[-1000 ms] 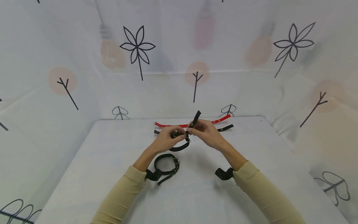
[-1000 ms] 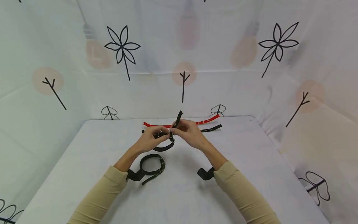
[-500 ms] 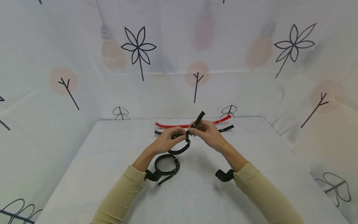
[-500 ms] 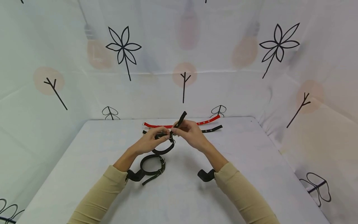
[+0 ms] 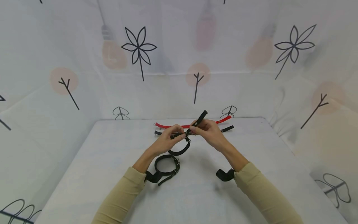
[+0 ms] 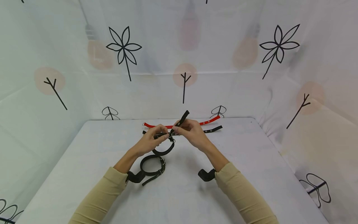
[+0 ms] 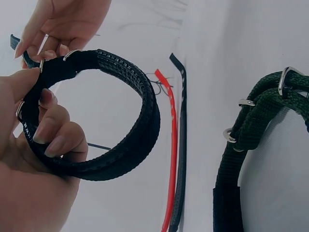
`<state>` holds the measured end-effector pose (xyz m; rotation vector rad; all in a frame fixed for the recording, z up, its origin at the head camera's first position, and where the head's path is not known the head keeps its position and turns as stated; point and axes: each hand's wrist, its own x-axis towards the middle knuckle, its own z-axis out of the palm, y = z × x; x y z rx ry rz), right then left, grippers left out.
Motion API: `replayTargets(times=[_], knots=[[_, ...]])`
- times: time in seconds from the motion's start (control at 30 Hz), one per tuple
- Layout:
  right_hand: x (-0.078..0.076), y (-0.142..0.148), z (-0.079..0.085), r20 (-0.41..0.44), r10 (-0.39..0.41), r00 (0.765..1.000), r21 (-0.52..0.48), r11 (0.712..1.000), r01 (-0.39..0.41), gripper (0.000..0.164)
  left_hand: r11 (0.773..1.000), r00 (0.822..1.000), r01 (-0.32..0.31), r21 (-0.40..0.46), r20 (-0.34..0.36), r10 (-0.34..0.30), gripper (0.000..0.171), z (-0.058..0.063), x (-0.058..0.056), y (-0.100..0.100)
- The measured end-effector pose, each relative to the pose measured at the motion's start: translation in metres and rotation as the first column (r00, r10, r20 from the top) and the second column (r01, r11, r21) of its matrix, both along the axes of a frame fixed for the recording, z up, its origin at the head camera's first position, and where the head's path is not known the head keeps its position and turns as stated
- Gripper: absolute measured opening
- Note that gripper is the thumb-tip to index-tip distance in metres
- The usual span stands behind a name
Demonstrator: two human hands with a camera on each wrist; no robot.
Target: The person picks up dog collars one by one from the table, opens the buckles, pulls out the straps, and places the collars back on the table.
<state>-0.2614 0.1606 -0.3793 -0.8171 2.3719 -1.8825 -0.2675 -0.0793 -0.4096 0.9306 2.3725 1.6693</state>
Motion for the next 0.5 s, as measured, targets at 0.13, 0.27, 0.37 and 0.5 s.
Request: replayTargets(times=[0.13,0.27,0.37,0.5], knots=[[0.0009,-0.001,0.0014,-0.005,-0.004,1.0,0.01,1.0,0.004,0.018,1.0,1.0,0.001,-0.001,0.006,-0.001,0.012,-0.0004,0.0011,0.0001],[0.0006,-0.003,0.0021,-0.021,0.003,1.0,0.041,0.999,-0.002,0.018,1.0,0.999,0.028,-0.005,0.044,-0.028,0.012,-0.0007,0.003,0.0008],[0.0002,-0.0049,0.0024,-0.04,0.009,0.999,0.066,0.998,-0.007,0.017,0.999,0.998,0.039,-0.015,0.049,-0.039,0.012,-0.0011,0.0043,0.0022],[-0.0007,-0.0083,0.0025,-0.068,-0.003,0.998,0.088,0.996,0.009,0.015,0.997,1.0,0.012,-0.081,-0.02,-0.013,0.021,-0.002,0.0054,0.0033]])
